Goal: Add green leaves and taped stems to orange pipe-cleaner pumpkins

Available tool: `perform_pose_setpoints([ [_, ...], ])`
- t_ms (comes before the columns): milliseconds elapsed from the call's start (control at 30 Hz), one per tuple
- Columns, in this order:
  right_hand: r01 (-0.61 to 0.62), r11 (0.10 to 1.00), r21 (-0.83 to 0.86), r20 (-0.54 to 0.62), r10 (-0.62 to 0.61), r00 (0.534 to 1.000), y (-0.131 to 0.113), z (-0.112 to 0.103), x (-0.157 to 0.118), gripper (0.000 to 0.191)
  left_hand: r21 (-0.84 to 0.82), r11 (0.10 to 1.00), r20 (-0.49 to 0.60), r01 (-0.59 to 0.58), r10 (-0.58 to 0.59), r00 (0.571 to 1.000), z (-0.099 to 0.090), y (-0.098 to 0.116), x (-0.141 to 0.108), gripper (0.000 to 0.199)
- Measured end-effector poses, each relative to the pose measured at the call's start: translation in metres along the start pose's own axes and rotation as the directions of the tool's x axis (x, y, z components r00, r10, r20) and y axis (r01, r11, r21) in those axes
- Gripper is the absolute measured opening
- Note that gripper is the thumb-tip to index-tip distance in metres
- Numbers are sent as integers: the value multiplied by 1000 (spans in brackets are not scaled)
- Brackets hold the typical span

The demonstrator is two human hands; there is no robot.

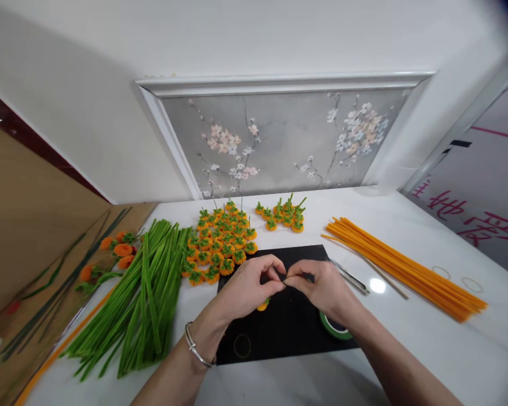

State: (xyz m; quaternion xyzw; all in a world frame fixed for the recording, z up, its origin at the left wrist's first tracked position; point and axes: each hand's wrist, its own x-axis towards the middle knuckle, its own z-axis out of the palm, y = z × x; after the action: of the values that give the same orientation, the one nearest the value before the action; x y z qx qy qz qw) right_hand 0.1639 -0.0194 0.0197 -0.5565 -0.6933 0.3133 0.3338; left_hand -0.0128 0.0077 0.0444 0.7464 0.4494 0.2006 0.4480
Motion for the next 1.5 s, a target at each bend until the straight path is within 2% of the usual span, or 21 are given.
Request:
perform_pose_setpoints([
  [200, -28, 999, -34, 9, 28, 1000, -2, 1, 0, 12, 42, 999, 69, -2, 0, 998, 0, -2, 0, 19],
  [300, -31, 998, -52, 51, 34, 998, 3, -1, 2, 13, -31, 999, 129, 9, -5, 992, 1, -5, 2, 19],
  [400, 5, 999, 32, 153, -10, 988, 11, -6, 6, 14, -153, 987, 157, 46, -22, 987, 2, -6, 5, 20],
  [500, 12, 996, 85, 230, -31, 973, 18, -11, 9, 13, -185, 982, 96, 50, -33, 995, 0, -8, 7, 19],
  [633, 2, 1000, 19, 237, -7, 971, 26, -15, 12, 15, -158, 986, 7, 55, -54, 999, -2, -12, 9, 20],
  [700, -5, 999, -47, 215, 15, 977, 32, -22, 14, 18, -159, 984, -9, 74, -77, 997, -3, -16, 10, 20],
  [767, -40, 989, -143, 144, 61, 988, 42, -33, 15, 21, -192, 977, -27, 94, -101, 994, -2, -19, 11, 20],
  [867, -163, 937, -309, -30, 161, 986, 60, -52, 13, 22, -271, 954, -32, 127, -141, 989, 2, -22, 13, 20],
  [933, -246, 885, -397, -98, 225, 969, 72, -60, 8, 19, -311, 939, -20, 146, -160, 987, 4, -23, 14, 19],
  [1100, -354, 780, -515, -169, 312, 935, 90, -56, -7, 12, -408, 895, 25, 179, -185, 982, 7, -23, 13, 20],
  [1200, -363, 780, -509, -177, 319, 931, 90, -52, -10, 9, -454, 868, 75, 200, -187, 980, 6, -20, 12, 22],
  [1267, -346, 796, -496, -177, 298, 938, 80, -52, -13, 3, -466, 859, 109, 213, -183, 977, 5, -19, 11, 23],
  [1367, -296, 883, -364, -169, 250, 953, 50, -42, -24, 22, -479, 848, 127, 227, -188, 974, 4, -19, 11, 27],
  [1400, -280, 956, -93, -152, 264, 952, 37, -34, -30, 23, -485, 844, 125, 227, -190, 974, 3, -19, 11, 28],
  [1433, -274, 945, 179, -46, 287, 957, 24, -25, -36, 25, -491, 841, 122, 225, -190, 974, 2, -19, 11, 28],
  [1500, -339, 799, 497, 164, 297, 940, 1, -2, -47, 33, -495, 841, 120, 219, -184, 976, 0, -20, 11, 27],
])
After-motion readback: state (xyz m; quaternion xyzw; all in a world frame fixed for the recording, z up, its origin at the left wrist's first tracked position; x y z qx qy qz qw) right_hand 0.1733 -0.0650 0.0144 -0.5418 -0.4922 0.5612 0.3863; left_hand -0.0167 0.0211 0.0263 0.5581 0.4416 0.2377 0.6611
